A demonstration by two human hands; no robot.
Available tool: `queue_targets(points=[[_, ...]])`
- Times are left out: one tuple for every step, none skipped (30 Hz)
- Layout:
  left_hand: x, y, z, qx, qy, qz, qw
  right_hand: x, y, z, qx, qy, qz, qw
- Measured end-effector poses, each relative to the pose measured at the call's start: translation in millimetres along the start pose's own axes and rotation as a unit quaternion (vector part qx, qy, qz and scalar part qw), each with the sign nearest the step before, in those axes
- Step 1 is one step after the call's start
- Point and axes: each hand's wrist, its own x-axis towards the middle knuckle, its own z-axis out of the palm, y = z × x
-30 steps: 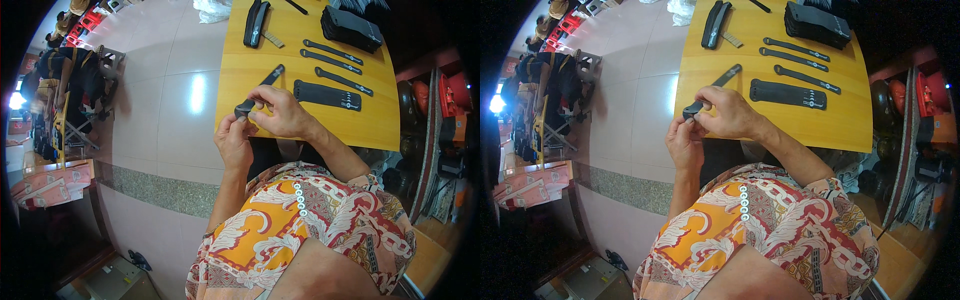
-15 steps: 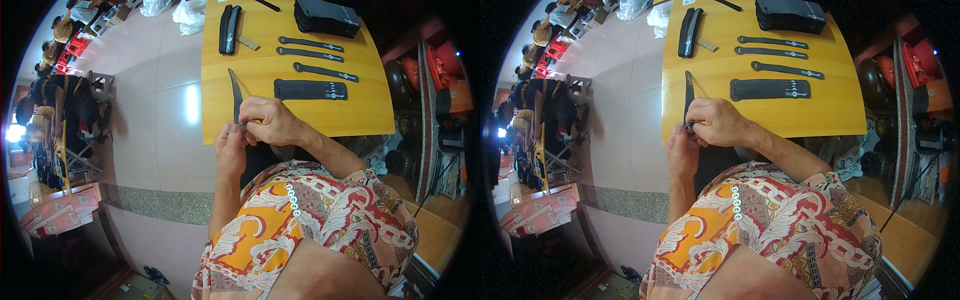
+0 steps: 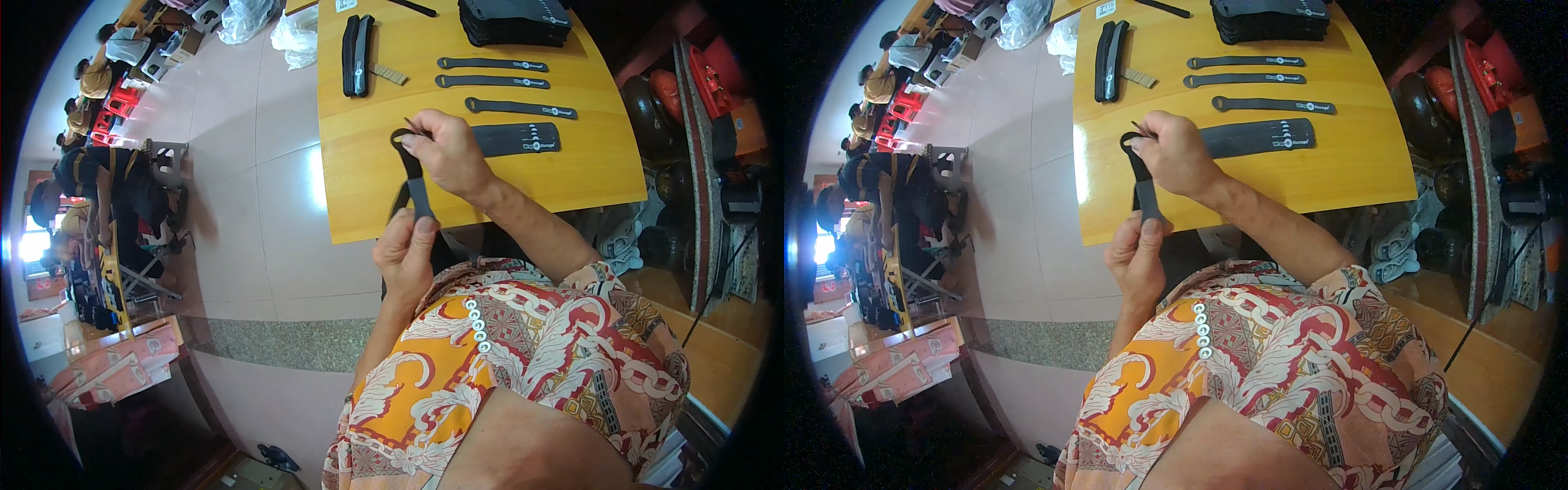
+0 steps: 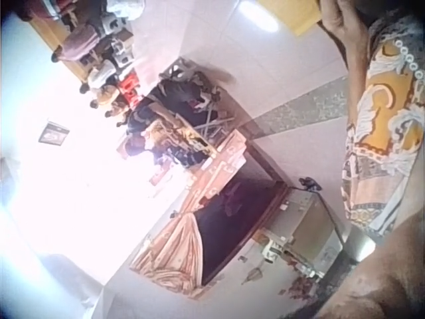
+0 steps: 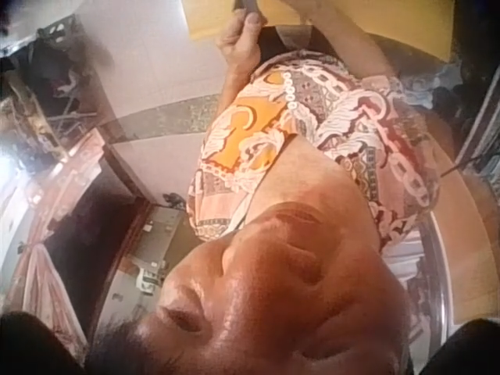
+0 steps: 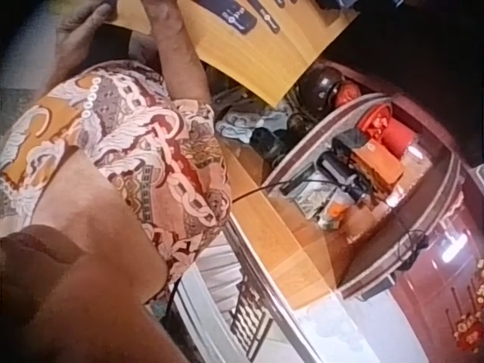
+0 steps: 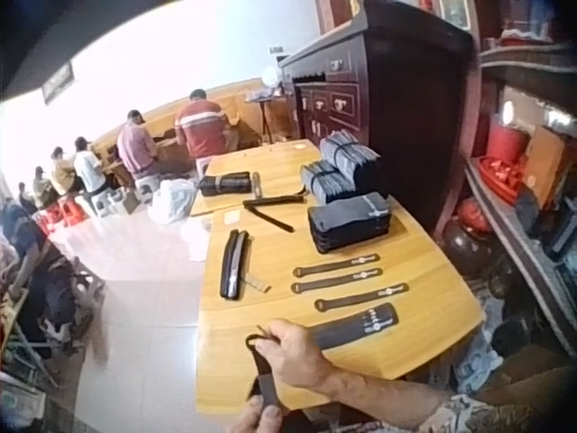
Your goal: The recorder is assembling metal hardware and studs onto leather straps at a workbench.
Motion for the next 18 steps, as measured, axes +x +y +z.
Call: queue_targets(points=[[2.3, -1.0, 0.0, -0.001, -0.003, 0.002, 1.0, 1.9, -3.7, 3.5, -0.012, 0.008, 0.008, 1.0], [5.9, -3.9, -1.6, -0.008, 0.019, 0.037, 0.999, 4.5, -1.5, 8.9, -0.012, 0.011, 0.006, 1.0], [8.9, -5.8, -4.0, -0.015, 0.041, 0.071, 0.997, 6.9, 5.3, 15.4, -0.005, 0.015, -0.002, 1.0], [11.7, -5.7, -10.4, -0.023, 0.021, 0.081, 0.996, 10.0, 5.6, 21.0, 0.005, 0.016, -0.011, 1.0], [14.0, -8.1, -13.0, -0.05, 0.025, 0.083, 0.995, 11.0, 3.9, 23.2, -0.017, 0.006, -0.009, 1.0], [16.0, -9.6, -14.3, -0.078, 0.029, 0.085, 0.993, 10.4, 0.5, 22.2, -0.016, 0.006, -0.012, 1.0], [15.8, -9.0, -15.5, -0.077, 0.028, 0.086, 0.993, 8.0, -6.6, 20.5, 0.006, -0.03, -0.002, 1.0], [15.2, -7.9, -16.2, -0.134, 0.035, 0.069, 0.988, 5.3, -12.7, 18.5, 0.028, -0.066, 0.008, 0.997], [14.4, -7.1, -17.3, -0.19, 0.042, 0.052, 0.979, 2.3, -15.8, 16.1, 0.056, -0.1, 0.039, 0.993], [14.1, -5.6, -17.4, -0.191, 0.042, 0.053, 0.979, -3.4, -17.0, 13.9, 0.055, -0.1, 0.038, 0.993], [12.9, -4.5, -17.9, -0.225, 0.035, 0.029, 0.973, -10.6, -18.1, 12.4, 0.105, -0.136, 0.031, 0.985], [11.8, -3.5, -18.2, -0.26, 0.029, 0.005, 0.965, -16.0, -17.6, 9.8, 0.155, -0.171, 0.026, 0.973], [10.5, -1.3, -17.6, -0.261, 0.029, 0.005, 0.965, -19.2, -12.1, 11.4, 0.148, -0.178, -0.047, 0.972], [9.4, 1.3, -16.6, -0.262, 0.04, -0.018, 0.964, -22.4, -9.2, 6.8, 0.146, -0.178, -0.047, 0.972], [9.4, 3.5, -15.1, -0.262, 0.051, -0.041, 0.963, -25.3, -8.7, 1.4, 0.128, -0.175, -0.055, 0.975], [9.7, 5.5, -14.0, -0.263, 0.049, -0.042, 0.963, -26.6, -11.9, -1.4, 0.111, -0.171, -0.062, 0.977], [10.3, 7.4, -12.6, -0.254, 0.04, -0.041, 0.965, -24.9, -10.1, -3.3, 0.193, -0.187, 0.021, 0.963], [10.9, 8.3, -11.2, -0.245, 0.029, -0.04, 0.968, -22.4, -11.1, -4.3, 0.192, -0.184, 0.022, 0.964]])
